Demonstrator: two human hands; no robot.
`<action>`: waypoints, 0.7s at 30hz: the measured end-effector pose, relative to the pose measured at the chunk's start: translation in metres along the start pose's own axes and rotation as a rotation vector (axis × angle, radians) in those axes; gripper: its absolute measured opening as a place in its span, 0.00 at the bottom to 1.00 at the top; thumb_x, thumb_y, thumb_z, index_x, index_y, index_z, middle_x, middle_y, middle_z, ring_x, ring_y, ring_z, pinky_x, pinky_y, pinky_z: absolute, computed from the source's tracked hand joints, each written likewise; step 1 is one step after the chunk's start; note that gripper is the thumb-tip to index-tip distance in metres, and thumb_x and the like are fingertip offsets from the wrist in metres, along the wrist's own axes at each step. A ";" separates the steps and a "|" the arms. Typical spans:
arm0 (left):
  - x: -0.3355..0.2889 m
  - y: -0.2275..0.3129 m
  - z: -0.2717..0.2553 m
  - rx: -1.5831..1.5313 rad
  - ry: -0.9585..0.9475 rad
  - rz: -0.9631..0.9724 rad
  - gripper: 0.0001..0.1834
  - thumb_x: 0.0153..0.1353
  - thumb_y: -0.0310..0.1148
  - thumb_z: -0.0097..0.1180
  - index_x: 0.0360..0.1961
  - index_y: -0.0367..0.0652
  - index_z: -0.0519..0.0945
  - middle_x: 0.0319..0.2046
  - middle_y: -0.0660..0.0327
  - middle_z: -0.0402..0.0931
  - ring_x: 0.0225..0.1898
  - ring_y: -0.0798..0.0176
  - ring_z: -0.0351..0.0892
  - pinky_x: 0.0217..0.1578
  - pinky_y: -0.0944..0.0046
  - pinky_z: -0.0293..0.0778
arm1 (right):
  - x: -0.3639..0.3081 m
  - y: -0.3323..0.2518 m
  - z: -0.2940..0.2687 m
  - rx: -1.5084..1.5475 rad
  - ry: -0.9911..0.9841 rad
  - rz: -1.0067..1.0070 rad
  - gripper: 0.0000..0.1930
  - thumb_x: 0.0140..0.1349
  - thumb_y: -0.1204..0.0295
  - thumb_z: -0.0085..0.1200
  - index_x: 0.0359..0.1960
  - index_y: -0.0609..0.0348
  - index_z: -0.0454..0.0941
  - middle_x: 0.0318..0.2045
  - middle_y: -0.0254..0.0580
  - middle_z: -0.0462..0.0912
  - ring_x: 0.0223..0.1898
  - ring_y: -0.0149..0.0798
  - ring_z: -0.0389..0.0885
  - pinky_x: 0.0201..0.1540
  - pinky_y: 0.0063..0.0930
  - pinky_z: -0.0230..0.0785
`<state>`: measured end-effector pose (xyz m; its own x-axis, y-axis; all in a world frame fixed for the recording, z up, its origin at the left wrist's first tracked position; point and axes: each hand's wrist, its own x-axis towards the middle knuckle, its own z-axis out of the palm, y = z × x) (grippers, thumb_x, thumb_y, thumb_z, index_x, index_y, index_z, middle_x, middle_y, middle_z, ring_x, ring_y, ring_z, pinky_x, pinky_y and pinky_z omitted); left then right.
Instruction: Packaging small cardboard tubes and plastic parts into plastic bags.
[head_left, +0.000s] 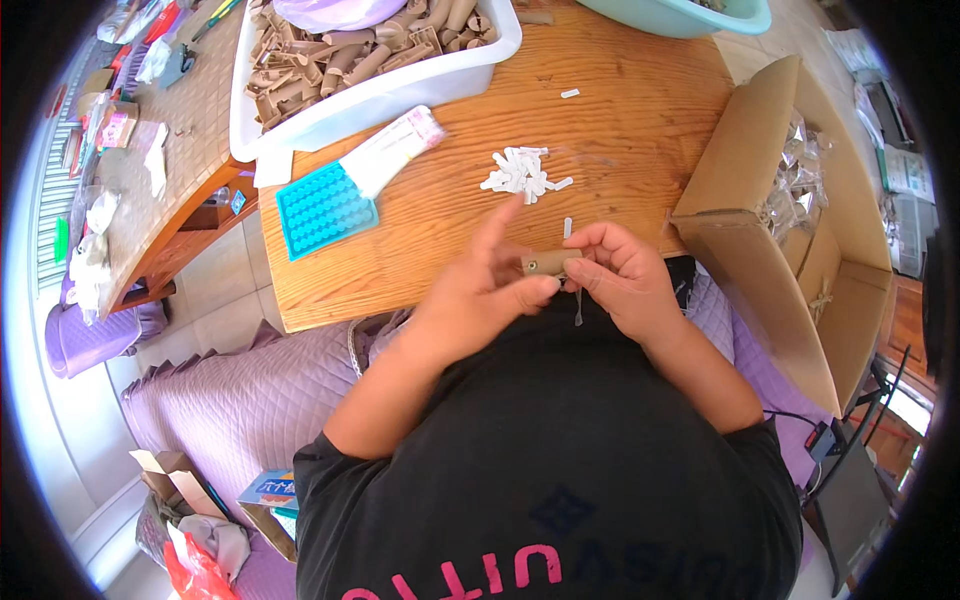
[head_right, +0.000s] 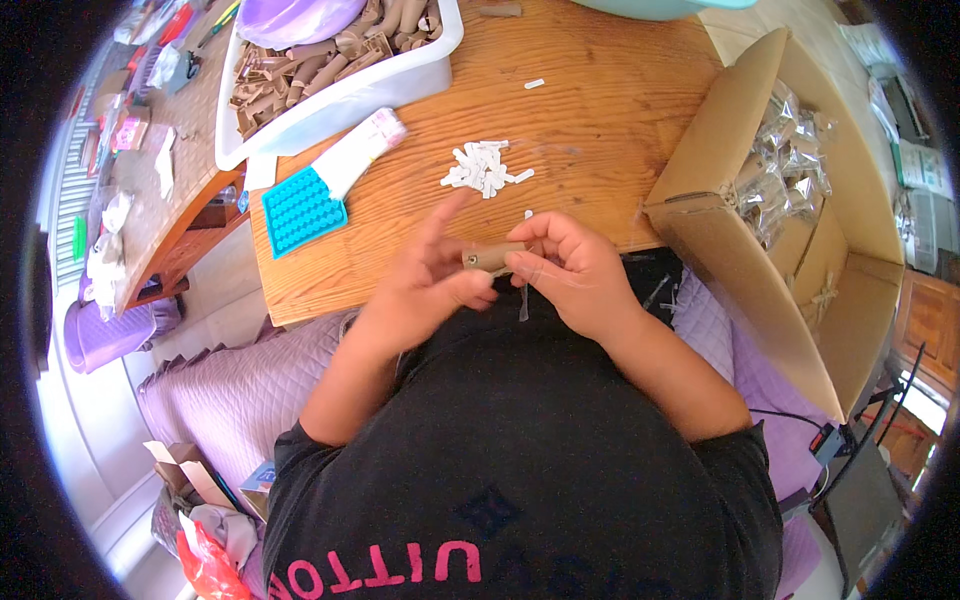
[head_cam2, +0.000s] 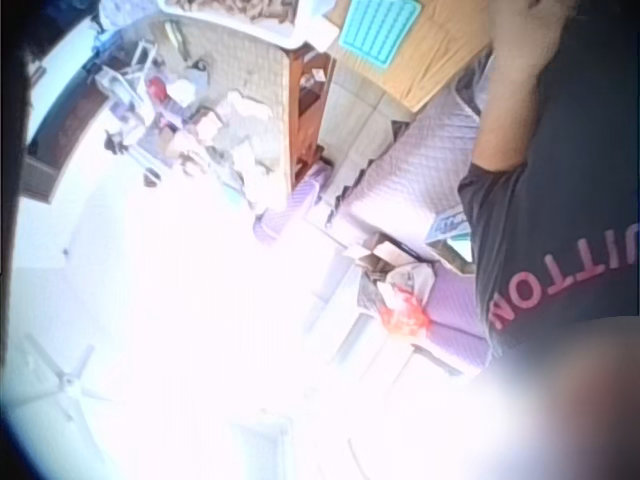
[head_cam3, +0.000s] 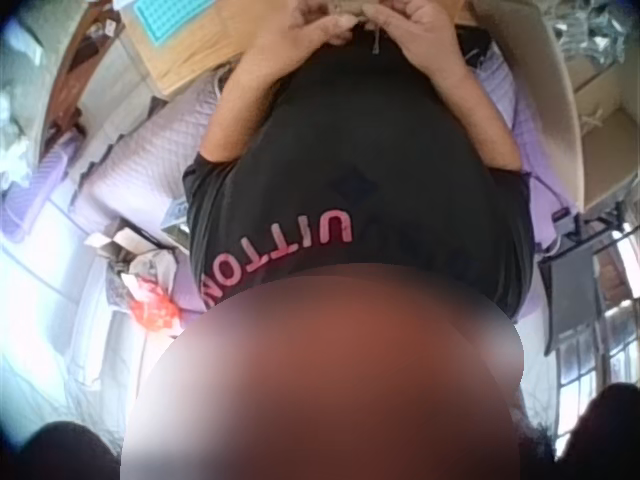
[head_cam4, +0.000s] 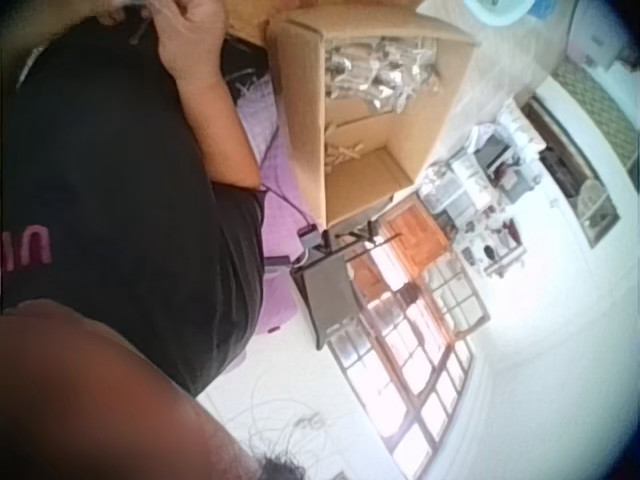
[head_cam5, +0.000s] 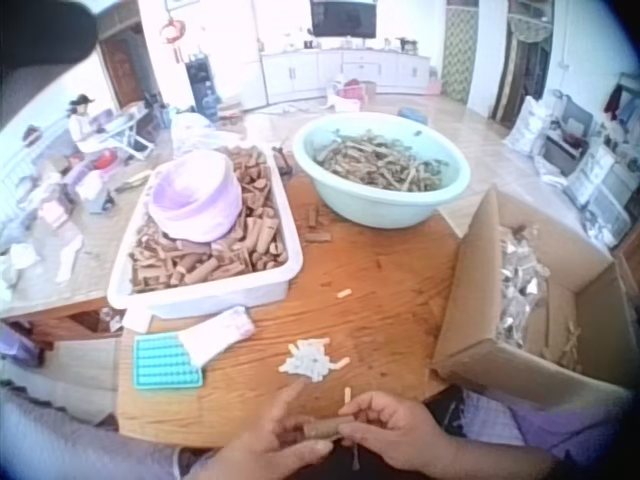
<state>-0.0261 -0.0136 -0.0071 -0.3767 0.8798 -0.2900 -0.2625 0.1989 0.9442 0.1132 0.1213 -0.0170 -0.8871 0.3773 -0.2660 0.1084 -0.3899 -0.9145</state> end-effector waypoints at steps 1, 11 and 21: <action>0.001 0.001 -0.010 0.211 0.088 0.060 0.31 0.52 0.35 0.61 0.56 0.40 0.64 0.31 0.59 0.73 0.28 0.70 0.72 0.28 0.68 0.72 | -0.001 -0.002 0.000 0.001 0.036 0.013 0.10 0.59 0.77 0.50 0.41 0.64 0.67 0.32 0.36 0.75 0.31 0.25 0.73 0.36 0.17 0.67; 0.048 0.032 -0.116 1.224 0.886 -0.208 0.26 0.47 0.56 0.57 0.29 0.40 0.77 0.28 0.54 0.77 0.31 0.51 0.77 0.32 0.58 0.70 | -0.004 -0.004 0.004 0.047 0.095 -0.104 0.10 0.59 0.78 0.49 0.42 0.64 0.65 0.32 0.34 0.73 0.34 0.24 0.71 0.38 0.16 0.64; 0.036 0.007 -0.146 0.865 0.851 0.124 0.14 0.55 0.37 0.53 0.36 0.38 0.79 0.28 0.52 0.79 0.29 0.62 0.78 0.33 0.66 0.71 | -0.006 0.003 0.003 0.027 0.066 -0.204 0.10 0.60 0.79 0.46 0.43 0.63 0.64 0.36 0.39 0.74 0.37 0.27 0.72 0.44 0.19 0.65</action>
<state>-0.1710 -0.0439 -0.0335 -0.9041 0.4140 0.1061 0.3725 0.6415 0.6707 0.1171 0.1153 -0.0175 -0.8582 0.5041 -0.0964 -0.0831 -0.3219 -0.9431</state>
